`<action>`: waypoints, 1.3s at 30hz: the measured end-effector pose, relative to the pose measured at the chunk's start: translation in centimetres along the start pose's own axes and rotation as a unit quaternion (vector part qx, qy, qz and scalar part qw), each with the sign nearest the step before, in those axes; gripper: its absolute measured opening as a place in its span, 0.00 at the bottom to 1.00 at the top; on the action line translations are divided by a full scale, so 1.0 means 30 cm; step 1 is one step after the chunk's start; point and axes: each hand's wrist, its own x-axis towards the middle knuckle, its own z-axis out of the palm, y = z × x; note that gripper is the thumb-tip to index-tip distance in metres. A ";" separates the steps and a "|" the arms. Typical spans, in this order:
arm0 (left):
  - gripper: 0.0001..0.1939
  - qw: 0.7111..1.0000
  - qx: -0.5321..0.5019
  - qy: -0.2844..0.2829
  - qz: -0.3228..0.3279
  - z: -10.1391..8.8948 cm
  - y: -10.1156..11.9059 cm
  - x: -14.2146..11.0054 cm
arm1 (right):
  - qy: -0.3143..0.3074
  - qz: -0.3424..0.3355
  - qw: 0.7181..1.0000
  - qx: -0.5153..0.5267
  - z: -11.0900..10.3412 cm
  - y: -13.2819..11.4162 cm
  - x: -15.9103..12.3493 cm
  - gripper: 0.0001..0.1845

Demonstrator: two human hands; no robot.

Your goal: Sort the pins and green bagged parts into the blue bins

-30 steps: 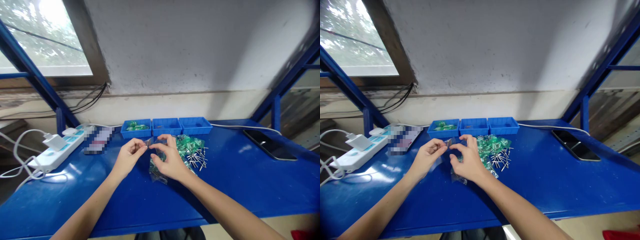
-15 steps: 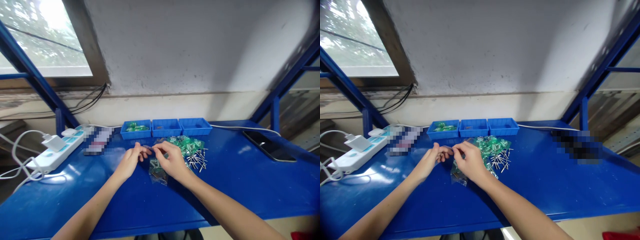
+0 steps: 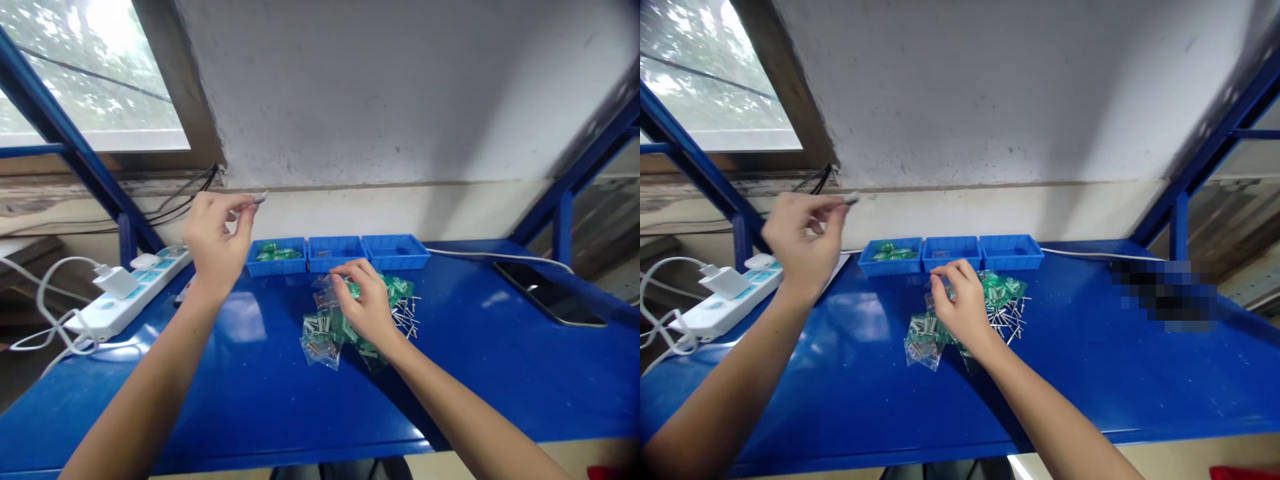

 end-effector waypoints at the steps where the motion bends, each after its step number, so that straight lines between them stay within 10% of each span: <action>1: 0.09 0.998 0.029 -0.054 -0.001 0.021 -0.008 -0.005 | 0.000 0.005 1.000 -0.008 -0.005 0.009 0.007 0.08; 8: 0.15 0.859 -0.090 -0.504 -0.016 0.081 0.060 -0.318 | -0.064 0.028 0.995 -0.068 -0.008 0.045 0.020 0.09; 10: 0.17 0.831 -0.139 -0.539 -0.011 0.063 0.095 -0.372 | -0.088 0.026 0.993 -0.074 -0.003 0.041 0.015 0.09; 16: 0.10 0.821 -0.153 -0.543 -0.093 0.072 0.111 -0.376 | -0.136 0.019 0.988 -0.068 0.017 0.028 -0.004 0.09; 21: 0.09 0.899 -0.178 -0.377 -0.135 0.069 0.107 -0.348 | -0.167 0.118 0.979 0.016 0.032 0.023 -0.014 0.14; 27: 0.06 0.925 -0.250 -0.285 -0.018 0.042 0.140 -0.359 | -0.236 0.309 0.877 0.284 0.053 -0.003 -0.013 0.16; 30: 0.10 0.926 -0.222 -0.304 0.009 0.046 0.152 -0.381 | -0.182 0.356 0.841 0.365 0.056 -0.007 -0.010 0.05; 32: 0.13 0.925 -0.189 -0.331 0.014 0.049 0.157 -0.389 | -0.116 0.383 0.830 0.390 0.055 0.001 -0.006 0.15; 39: 0.08 0.889 -0.215 -0.381 -0.135 0.057 0.157 -0.365 | -0.025 0.348 0.900 0.263 0.051 0.050 0.003 0.10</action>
